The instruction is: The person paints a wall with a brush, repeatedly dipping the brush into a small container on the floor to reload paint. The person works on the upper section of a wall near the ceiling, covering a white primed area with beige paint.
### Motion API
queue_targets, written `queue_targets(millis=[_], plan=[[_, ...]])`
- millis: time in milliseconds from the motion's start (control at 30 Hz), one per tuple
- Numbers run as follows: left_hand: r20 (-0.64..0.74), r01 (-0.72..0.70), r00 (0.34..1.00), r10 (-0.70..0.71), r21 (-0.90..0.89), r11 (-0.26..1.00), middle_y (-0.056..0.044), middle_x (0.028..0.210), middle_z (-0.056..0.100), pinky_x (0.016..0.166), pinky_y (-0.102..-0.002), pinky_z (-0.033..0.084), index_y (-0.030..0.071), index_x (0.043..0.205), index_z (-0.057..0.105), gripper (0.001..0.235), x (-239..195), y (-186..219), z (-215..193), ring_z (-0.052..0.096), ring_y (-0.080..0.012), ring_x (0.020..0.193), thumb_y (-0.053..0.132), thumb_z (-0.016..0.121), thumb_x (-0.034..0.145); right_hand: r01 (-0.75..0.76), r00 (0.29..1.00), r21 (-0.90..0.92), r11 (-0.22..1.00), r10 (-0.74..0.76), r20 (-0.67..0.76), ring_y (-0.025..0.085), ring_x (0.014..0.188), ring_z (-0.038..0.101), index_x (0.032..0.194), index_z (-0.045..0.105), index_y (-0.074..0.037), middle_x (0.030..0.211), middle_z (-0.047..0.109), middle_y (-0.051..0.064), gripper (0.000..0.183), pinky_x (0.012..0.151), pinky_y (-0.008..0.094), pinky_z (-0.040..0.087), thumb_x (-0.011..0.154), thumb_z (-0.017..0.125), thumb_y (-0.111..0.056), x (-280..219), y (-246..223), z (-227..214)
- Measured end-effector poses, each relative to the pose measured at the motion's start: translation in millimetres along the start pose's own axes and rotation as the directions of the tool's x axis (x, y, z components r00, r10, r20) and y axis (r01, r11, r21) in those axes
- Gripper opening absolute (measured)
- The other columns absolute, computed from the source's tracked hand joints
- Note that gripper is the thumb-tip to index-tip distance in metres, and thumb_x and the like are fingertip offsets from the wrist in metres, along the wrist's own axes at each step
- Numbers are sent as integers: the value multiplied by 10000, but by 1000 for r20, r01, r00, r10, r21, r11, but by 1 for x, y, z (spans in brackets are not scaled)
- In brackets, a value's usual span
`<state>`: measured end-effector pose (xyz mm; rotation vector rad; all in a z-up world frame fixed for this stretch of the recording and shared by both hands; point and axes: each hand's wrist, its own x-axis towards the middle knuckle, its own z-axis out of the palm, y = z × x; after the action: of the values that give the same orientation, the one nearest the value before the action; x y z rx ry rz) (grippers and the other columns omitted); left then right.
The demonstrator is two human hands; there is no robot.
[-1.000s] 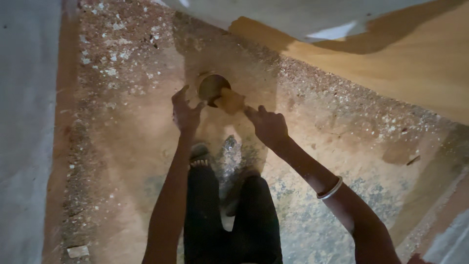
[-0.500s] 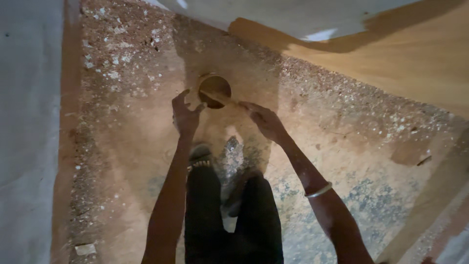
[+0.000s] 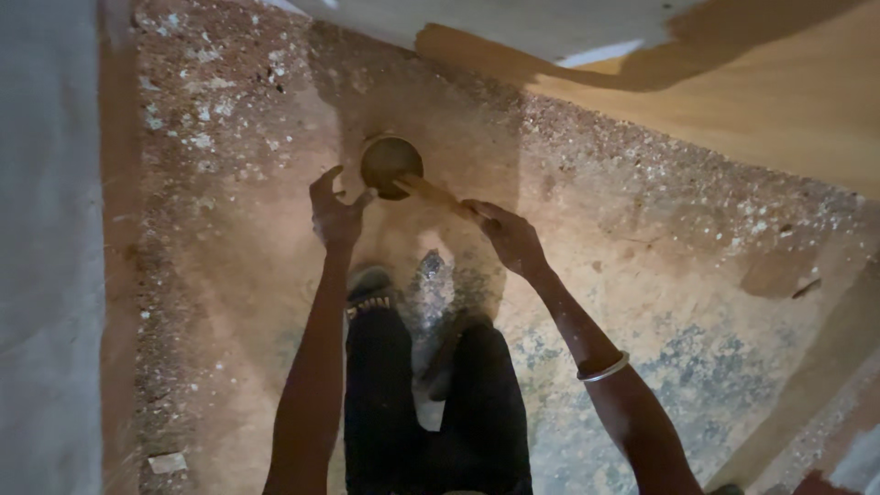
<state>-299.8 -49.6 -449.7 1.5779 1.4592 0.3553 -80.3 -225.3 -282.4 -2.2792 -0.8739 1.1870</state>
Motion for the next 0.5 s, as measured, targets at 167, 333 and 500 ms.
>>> queue_targets(millis=[167, 333, 500], plan=[[14, 21, 1000, -21, -12, 1000, -72, 1364, 572, 864, -431, 576, 211, 1361, 610, 758, 5, 1, 1, 709, -222, 1018, 335, 951, 695, 171, 979, -32, 985, -173, -105, 275, 1089, 716, 1407, 578, -155, 1313, 694, 109, 345, 907, 387, 571, 1071, 568, -234, -19, -14, -10], [38, 40, 998, -43, 72, 997, -78, 1309, 613, 852, -448, 559, 205, 1354, 605, 754, 5, 2, -3, 711, -232, 1010, 370, 951, 704, 176, 934, -341, 923, -266, -238, 365, 908, 672, 1351, 617, -142, 1119, 661, 119, 421, 713, 486, 552, 931, 613, -108, -13, -26, 18], [30, 55, 998, -59, 130, 990, -54, 1286, 637, 829, -454, 554, 220, 1325, 629, 735, 5, 5, 0, 718, -219, 1013, 394, 953, 689, 216, 855, -567, 795, -434, -282, 280, 961, 690, 1190, 635, -206, 1066, 625, 53, 384, 671, 430, 580, 852, 603, -28, 6, -8, 50]])
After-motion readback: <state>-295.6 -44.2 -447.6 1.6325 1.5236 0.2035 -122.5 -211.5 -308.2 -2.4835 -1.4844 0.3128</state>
